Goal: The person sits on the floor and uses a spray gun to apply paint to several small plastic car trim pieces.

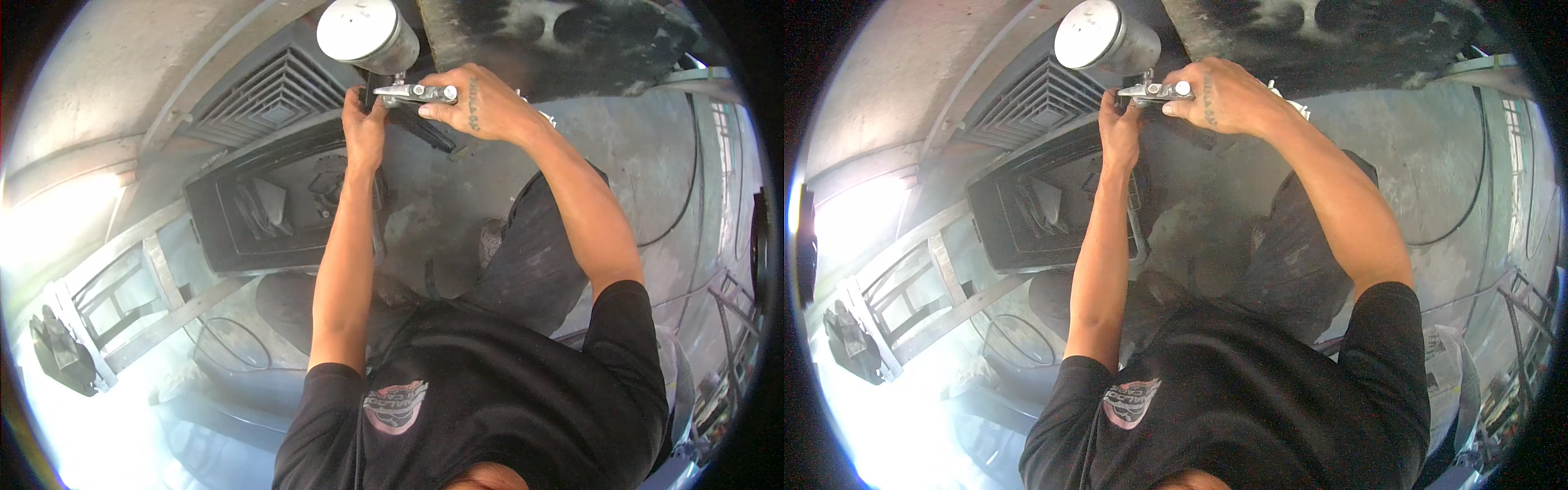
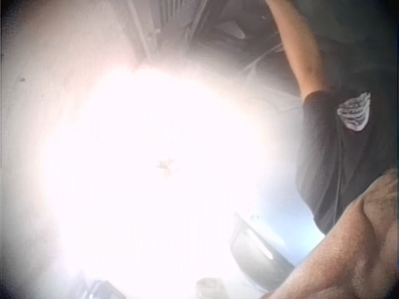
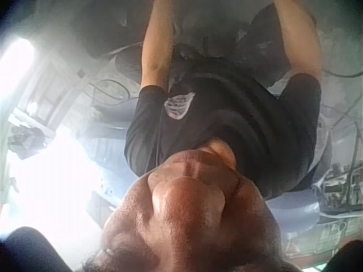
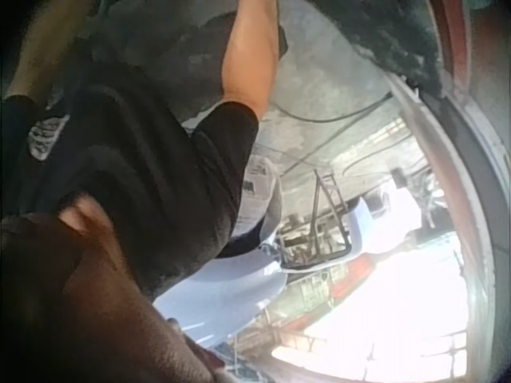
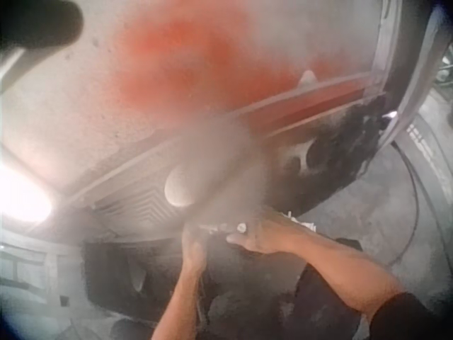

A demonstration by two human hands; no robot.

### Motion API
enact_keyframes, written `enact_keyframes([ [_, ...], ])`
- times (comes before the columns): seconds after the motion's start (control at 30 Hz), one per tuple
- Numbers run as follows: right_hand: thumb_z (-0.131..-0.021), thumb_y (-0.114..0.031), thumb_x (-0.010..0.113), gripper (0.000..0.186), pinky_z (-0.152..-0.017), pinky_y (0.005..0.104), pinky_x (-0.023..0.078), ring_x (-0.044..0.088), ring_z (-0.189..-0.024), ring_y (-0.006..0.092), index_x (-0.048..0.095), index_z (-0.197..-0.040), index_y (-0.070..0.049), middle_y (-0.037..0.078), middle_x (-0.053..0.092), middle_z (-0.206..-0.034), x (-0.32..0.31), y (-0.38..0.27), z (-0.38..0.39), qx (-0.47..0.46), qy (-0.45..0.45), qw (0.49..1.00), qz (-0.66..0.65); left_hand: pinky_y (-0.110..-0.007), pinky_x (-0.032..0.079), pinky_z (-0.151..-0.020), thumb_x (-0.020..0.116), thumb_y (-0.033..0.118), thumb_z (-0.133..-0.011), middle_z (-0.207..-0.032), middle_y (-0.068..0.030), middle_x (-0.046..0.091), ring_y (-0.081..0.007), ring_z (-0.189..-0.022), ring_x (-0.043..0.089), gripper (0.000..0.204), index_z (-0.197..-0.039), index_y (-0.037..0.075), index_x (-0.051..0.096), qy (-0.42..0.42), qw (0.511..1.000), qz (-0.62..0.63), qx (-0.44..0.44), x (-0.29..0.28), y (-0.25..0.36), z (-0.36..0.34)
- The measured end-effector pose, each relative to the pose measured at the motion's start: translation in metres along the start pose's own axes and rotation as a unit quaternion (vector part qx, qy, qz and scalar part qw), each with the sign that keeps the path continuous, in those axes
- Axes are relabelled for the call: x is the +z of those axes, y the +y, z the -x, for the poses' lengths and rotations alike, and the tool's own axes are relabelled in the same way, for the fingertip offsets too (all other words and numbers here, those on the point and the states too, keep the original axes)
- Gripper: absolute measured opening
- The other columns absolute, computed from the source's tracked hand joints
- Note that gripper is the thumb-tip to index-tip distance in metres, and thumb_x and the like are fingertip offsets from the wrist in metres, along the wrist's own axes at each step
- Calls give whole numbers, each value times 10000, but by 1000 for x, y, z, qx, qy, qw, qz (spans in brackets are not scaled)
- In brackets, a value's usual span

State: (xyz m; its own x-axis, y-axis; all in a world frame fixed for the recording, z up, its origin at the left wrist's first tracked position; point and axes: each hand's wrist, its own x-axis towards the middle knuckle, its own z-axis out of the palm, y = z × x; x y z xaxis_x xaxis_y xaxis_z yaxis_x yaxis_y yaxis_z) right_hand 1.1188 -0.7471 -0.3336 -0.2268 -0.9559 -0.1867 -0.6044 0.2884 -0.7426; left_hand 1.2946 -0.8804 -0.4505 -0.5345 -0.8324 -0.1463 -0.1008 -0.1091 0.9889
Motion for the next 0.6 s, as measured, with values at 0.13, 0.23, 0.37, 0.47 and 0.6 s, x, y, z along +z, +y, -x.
enact_keyframes([
  [0.13,-914,-296,755,394,-835,458,545,723,-890,362,745,-1244,-80,193,753,-924,6,6,-2,-14,8,1000,22,-238,422,-649,584,180,-1079,-1019,-4,623,-58,-783,526,232,-1256,30,573,-16,999,38,-14,-2,-9,-7],
  [0.23,-907,-299,769,399,-813,443,545,721,-877,349,745,-1245,-89,182,759,-947,7,5,-2,-29,10,999,35,-232,416,-677,546,258,-1110,-1022,20,631,-53,-766,523,227,-1207,59,597,-7,999,32,-3,2,-12,-6],
  [0.37,-922,-322,741,383,-912,485,543,718,-965,392,753,-1235,-102,216,743,-922,7,4,-4,-5,30,1000,4,-248,422,-709,526,254,-1117,-1030,24,636,-44,-823,519,201,-1180,78,600,27,995,91,-35,3,-27,-9],
  [0.47,-923,-315,741,370,-895,485,545,718,-928,401,754,-1219,-94,216,738,-880,1,4,-3,-12,21,1000,21,-266,442,-752,541,187,-1102,-1048,6,640,-57,-891,532,161,-1188,64,599,-19,995,99,-25,1,-30,-8],
  [0.6,-924,-298,737,351,-857,492,543,715,-882,402,754,-1200,-82,215,725,-840,5,3,-3,-24,6,999,23,-286,468,-860,604,38,-1027,-1063,-29,652,-108,-978,574,174,-1200,21,599,3,996,90,11,2,-27,-5],
])
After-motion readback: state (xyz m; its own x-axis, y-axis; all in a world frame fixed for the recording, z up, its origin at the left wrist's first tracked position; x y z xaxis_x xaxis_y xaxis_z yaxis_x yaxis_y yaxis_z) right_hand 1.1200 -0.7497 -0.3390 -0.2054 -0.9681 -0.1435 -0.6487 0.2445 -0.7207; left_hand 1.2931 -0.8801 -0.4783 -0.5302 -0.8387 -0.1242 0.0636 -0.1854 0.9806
